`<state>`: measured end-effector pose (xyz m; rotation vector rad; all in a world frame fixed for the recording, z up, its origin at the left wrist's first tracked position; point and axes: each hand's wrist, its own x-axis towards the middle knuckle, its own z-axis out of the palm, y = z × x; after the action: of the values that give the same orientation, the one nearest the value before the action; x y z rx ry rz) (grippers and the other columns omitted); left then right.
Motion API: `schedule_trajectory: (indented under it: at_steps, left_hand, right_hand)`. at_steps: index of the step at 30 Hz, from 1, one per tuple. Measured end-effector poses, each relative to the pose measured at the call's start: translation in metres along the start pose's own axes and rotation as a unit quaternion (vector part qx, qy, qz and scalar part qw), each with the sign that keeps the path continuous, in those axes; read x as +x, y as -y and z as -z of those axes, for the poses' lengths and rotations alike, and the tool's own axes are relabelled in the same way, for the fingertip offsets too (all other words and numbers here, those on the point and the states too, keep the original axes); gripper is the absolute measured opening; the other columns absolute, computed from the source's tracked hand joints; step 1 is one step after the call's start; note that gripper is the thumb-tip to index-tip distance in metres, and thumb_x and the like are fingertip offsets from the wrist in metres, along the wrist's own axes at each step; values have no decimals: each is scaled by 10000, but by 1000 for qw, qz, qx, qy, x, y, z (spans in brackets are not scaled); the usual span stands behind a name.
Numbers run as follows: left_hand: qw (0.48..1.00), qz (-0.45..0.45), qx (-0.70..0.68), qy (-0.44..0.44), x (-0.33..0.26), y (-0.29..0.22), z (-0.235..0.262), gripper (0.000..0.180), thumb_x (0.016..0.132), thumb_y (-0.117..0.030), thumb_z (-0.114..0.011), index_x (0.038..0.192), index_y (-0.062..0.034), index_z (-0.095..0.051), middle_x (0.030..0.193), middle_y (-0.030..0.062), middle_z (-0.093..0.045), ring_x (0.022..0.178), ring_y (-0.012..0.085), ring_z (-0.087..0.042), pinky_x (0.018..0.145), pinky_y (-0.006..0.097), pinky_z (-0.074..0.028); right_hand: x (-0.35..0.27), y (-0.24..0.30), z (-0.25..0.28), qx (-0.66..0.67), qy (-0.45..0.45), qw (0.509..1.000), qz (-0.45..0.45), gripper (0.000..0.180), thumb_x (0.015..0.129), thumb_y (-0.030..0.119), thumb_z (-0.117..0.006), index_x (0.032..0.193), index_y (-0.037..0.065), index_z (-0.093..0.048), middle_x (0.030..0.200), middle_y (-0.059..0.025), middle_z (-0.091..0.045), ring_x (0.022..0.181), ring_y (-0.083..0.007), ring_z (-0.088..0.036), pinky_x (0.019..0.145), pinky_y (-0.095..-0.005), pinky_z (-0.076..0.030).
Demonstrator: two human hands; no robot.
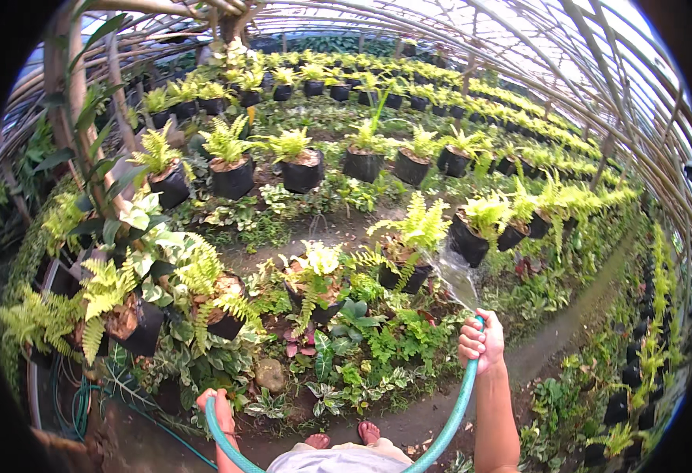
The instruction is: The person walks through a greenhouse and waters rows of potted ferns and other plants using a green hose. They move along the aisle, directing water onto the foliage and soil of multiple plants.
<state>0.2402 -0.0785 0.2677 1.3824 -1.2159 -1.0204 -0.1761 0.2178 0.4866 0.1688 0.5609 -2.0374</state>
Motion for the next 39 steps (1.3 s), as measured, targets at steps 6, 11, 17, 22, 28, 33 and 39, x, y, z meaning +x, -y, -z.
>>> schedule_trajectory:
  at_steps: [6,11,17,22,28,33,39]
  left_hand:
    - [976,2,2,-217,-62,-23,98,407,615,42,-574,601,-143,-212,612,-56,-192,540,73,-197,489,297,-183]
    - [933,8,-13,-360,-143,-16,200,403,615,39,-571,598,-149,-215,615,-57,-205,561,83,-237,520,295,-228]
    - [890,-5,-29,-455,-242,-8,275,321,655,54,-548,618,-138,-293,598,-58,-295,536,66,-311,483,243,-246]
    - [845,-11,-25,-534,-300,-4,271,326,658,42,-564,611,-129,-290,602,-41,-325,564,85,-348,536,264,-292]
    - [825,-45,-46,-562,-369,-25,216,386,652,41,-580,598,-130,-239,595,-41,-258,553,82,-298,528,268,-252]
    - [790,-117,-98,-594,-424,-35,118,404,650,70,-589,597,-139,-247,617,-55,-230,562,75,-257,518,271,-231]
    - [765,-84,-143,-623,-514,-24,-16,358,652,85,-593,555,-113,-311,583,-40,-353,600,78,-371,604,256,-319]
  right_hand:
    - [75,-61,-49,-35,60,963,-259,394,888,337,-447,549,150,-375,404,46,-335,275,-93,-317,253,-249,-287]
    - [73,-126,-87,-84,122,914,-379,390,900,331,-429,562,142,-384,412,43,-338,277,-80,-312,252,-239,-291]
    - [35,-182,-96,-144,168,855,-468,382,894,379,-435,590,157,-367,422,54,-300,282,-86,-283,258,-266,-290]
    - [22,-190,-93,-139,170,845,-488,397,890,356,-447,563,140,-380,411,44,-317,276,-87,-300,240,-249,-296]
    - [26,-154,-89,-151,216,817,-513,395,895,331,-429,554,137,-383,408,38,-344,266,-89,-310,228,-251,-287]
    - [41,-93,-79,-165,264,778,-545,408,908,332,-423,554,131,-393,397,36,-351,254,-90,-324,229,-257,-322]
    - [63,1,-64,-203,296,747,-559,405,932,328,-400,584,122,-384,412,35,-345,267,-85,-324,234,-251,-322]
